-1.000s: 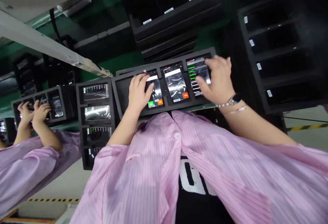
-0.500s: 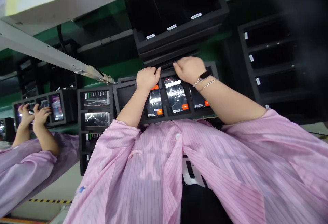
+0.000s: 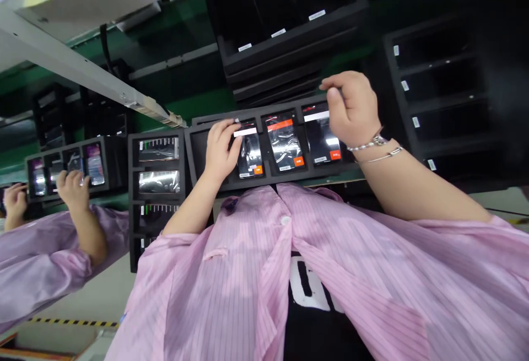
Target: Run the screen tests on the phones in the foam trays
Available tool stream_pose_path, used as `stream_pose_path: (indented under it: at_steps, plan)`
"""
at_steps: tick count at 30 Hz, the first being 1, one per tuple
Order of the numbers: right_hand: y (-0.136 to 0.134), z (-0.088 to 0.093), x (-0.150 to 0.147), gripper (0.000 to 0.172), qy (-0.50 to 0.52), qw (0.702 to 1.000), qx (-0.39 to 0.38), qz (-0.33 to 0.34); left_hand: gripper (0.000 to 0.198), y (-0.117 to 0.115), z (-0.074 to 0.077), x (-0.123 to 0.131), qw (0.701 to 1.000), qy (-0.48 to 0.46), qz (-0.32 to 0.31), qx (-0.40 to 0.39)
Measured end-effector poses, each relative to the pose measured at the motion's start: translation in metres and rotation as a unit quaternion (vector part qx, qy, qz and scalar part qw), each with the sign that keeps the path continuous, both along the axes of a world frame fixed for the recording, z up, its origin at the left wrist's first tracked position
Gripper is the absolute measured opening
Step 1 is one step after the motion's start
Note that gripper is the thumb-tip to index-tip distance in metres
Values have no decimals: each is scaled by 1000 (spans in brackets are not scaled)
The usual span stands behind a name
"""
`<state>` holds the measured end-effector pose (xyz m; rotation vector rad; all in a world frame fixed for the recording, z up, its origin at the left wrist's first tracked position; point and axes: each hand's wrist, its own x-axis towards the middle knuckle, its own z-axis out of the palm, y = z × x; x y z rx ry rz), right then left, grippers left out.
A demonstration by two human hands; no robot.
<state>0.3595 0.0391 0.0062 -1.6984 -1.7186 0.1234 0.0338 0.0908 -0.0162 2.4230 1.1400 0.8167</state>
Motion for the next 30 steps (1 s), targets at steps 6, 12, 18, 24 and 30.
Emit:
stream_pose_path:
  at_steps: [6,12,18,24,30]
  plan:
    - [44,-46,15,51,-119,967,-219,-48,51,-62,-21,-31,993,90,66,-42]
    - [45,-18,12,46,-93,982,-156,-50,52,-69,-32,-24,989,102,100,-25]
    - [-61,41,-11,36,0,996,63,62,50,-76,-26,-20,981,155,98,-67]
    - [-117,-19,-57,39,35,993,2,113,41,-78,-27,-20,981,158,86,-73]
    - [-125,-60,-81,59,-25,983,-137,118,36,-74,-23,-19,978,168,85,-89]
